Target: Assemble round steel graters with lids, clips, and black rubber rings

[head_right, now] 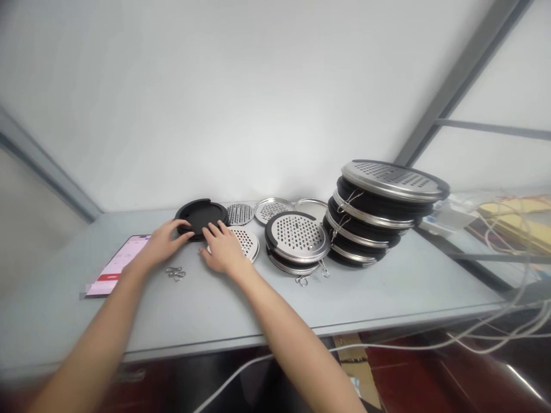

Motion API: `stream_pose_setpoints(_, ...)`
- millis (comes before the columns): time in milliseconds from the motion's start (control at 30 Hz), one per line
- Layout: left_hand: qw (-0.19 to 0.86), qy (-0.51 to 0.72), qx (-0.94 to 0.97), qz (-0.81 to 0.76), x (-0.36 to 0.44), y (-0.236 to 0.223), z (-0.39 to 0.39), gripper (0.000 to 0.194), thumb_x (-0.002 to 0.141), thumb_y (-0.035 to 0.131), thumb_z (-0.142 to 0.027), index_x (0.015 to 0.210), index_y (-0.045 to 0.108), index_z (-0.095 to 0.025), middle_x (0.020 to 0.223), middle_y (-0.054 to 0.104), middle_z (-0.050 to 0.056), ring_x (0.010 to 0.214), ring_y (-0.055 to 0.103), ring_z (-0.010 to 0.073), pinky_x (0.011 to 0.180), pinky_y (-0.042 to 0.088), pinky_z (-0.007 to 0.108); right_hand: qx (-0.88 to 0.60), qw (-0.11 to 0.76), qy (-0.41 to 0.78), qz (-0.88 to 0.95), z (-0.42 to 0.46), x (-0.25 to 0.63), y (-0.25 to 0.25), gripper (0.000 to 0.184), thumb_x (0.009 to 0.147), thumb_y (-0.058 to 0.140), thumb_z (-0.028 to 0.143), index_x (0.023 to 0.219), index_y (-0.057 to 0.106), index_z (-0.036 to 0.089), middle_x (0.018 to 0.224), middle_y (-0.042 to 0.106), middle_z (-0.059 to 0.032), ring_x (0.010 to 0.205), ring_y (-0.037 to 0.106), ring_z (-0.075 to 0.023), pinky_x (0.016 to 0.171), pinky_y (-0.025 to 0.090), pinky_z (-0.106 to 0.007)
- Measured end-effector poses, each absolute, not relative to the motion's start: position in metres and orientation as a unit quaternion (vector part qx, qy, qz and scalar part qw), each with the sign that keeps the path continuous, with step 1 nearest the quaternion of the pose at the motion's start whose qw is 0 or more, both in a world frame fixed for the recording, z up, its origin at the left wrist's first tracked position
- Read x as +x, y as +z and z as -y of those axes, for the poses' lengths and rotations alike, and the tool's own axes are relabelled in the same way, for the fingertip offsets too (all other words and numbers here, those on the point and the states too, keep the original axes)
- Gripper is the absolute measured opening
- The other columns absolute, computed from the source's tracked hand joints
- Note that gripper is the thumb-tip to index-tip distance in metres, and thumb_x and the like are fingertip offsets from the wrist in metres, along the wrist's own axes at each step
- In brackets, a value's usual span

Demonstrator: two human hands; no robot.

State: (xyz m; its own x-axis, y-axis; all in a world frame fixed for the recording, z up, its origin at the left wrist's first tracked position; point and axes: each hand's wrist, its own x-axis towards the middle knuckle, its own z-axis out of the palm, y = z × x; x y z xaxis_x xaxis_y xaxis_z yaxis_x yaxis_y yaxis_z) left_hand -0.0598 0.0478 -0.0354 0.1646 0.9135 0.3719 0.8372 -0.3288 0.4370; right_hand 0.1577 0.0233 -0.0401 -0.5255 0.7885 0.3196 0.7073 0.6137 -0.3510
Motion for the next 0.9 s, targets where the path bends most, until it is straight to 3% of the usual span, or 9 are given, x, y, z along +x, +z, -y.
stream_pose_setpoints(167,0.047,0.302,0.760,-0.574,-0.057,-0.034,-0.047,0.033,0.085,0.058,-0.049,0.103,0.063,-0.022,0.107,0.064,0.008,0.102,0.062,0.0280,0.095,0.048,0.042,-0.437,0.222,0.100,0.866,-0.023,0.159,-0.041,0.057,0.096,0.048,0.037,0.147,0.042,0.011,0.154,0.040,-0.0118,0.147,0.025,-0.0332,0.118,0.028,-0.047)
stream_pose_setpoints(500,0.012,0.300,0.742,-0.600,-0.056,-0.028,-0.044,0.028,0.080,0.067,-0.044,0.101,0.068,-0.025,0.119,0.060,0.009,0.117,0.056,0.0318,0.103,0.044,0.046,-0.441,0.242,0.102,0.858,-0.021,0.159,-0.040,0.052,0.095,0.049,0.033,0.144,0.045,0.014,0.150,0.046,-0.0107,0.146,0.027,-0.0288,0.117,0.029,-0.045)
stream_pose_setpoints(633,-0.028,0.363,0.693,-0.622,-0.064,-0.022,-0.042,0.028,0.083,0.066,-0.043,0.105,0.068,-0.026,0.124,0.056,0.011,0.120,0.055,0.0336,0.103,0.045,0.047,-0.449,0.249,0.102,0.852,-0.021,0.161,-0.041,0.053,0.094,0.049,0.033,0.142,0.046,0.012,0.150,0.046,-0.0111,0.146,0.027,-0.0293,0.118,0.029,-0.044)
stream_pose_setpoints(900,-0.064,0.453,0.684,-0.569,-0.052,-0.011,-0.036,0.026,0.084,0.067,-0.040,0.105,0.068,-0.025,0.126,0.056,0.009,0.120,0.056,0.0294,0.106,0.043,0.042,-0.460,0.238,0.096,0.850,-0.019,0.159,-0.039,0.057,0.094,0.050,0.036,0.144,0.043,0.009,0.156,0.036,-0.0170,0.148,0.024,-0.0319,0.118,0.025,-0.047)
